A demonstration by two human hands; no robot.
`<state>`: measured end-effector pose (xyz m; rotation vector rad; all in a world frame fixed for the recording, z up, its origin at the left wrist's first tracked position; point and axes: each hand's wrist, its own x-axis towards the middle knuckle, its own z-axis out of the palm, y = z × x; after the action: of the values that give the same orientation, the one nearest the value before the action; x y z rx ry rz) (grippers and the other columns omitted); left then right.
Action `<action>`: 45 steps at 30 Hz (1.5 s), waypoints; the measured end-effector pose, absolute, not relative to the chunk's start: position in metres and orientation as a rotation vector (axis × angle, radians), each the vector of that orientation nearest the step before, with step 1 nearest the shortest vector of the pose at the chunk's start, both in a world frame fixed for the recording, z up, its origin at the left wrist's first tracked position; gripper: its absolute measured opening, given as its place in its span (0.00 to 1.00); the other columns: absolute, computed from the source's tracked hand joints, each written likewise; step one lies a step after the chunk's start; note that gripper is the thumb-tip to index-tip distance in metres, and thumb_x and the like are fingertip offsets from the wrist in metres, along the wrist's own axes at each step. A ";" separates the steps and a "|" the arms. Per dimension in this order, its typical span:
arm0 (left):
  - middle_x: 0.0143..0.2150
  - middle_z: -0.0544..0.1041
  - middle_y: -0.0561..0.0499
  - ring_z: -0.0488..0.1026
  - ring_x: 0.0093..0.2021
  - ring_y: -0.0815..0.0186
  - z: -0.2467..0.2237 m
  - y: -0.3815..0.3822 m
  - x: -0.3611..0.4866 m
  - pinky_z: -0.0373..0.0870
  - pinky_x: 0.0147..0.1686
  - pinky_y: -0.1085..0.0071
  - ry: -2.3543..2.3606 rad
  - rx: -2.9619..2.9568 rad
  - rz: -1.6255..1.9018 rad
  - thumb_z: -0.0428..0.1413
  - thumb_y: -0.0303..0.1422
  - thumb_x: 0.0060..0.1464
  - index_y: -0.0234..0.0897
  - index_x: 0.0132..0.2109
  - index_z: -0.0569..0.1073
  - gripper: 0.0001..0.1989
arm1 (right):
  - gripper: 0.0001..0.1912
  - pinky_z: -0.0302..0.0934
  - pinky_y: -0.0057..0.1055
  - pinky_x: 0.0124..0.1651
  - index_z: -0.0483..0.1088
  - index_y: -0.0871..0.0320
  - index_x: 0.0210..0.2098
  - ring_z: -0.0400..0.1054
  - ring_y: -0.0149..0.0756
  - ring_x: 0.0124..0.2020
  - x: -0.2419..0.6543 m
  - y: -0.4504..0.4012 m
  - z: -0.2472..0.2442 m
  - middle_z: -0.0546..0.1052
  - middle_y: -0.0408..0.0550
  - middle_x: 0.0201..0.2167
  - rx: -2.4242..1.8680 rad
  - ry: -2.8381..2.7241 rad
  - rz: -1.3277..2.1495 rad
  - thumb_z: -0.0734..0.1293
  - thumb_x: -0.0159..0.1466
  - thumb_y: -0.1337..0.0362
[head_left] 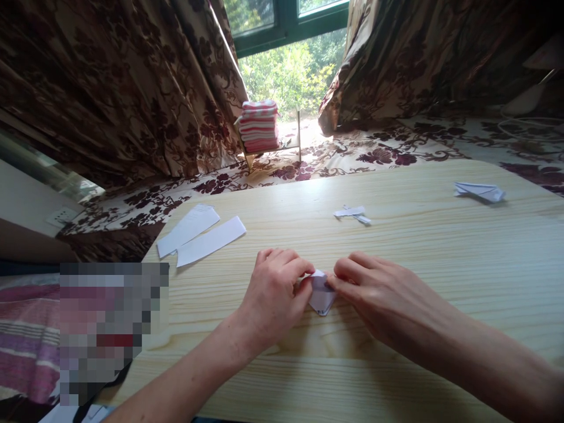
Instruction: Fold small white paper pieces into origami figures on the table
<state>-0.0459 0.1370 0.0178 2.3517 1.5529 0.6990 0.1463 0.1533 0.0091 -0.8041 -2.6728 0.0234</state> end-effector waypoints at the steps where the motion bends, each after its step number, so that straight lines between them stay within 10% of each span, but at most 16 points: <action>1: 0.33 0.77 0.50 0.71 0.38 0.62 0.017 0.137 -0.046 0.61 0.44 0.61 1.534 2.385 0.690 0.54 0.23 0.52 0.37 0.33 0.74 0.06 | 0.11 0.52 0.32 0.31 0.70 0.59 0.32 0.58 0.37 0.29 0.146 0.153 0.009 0.70 0.47 0.28 -0.806 -2.669 0.032 0.62 0.55 0.79; 24: 0.40 0.74 0.46 0.66 0.42 0.58 0.026 0.123 -0.062 0.57 0.53 0.54 1.303 2.713 0.404 0.51 0.39 0.59 0.34 0.50 0.73 0.17 | 0.10 0.53 0.33 0.30 0.71 0.60 0.34 0.58 0.37 0.29 0.146 0.152 0.011 0.70 0.46 0.27 -0.800 -2.671 0.018 0.65 0.54 0.78; 45: 0.33 0.78 0.50 0.71 0.35 0.66 0.032 0.136 -0.056 0.58 0.53 0.59 1.115 2.776 0.519 0.45 0.24 0.59 0.34 0.46 0.72 0.14 | 0.08 0.54 0.34 0.30 0.70 0.62 0.29 0.59 0.39 0.29 0.144 0.150 0.007 0.70 0.48 0.26 -0.800 -2.648 -0.018 0.65 0.52 0.78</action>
<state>-0.0560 0.1360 0.0320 2.7763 1.1150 0.5190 0.1444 0.1502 0.0074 -0.8004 -2.6484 -0.0181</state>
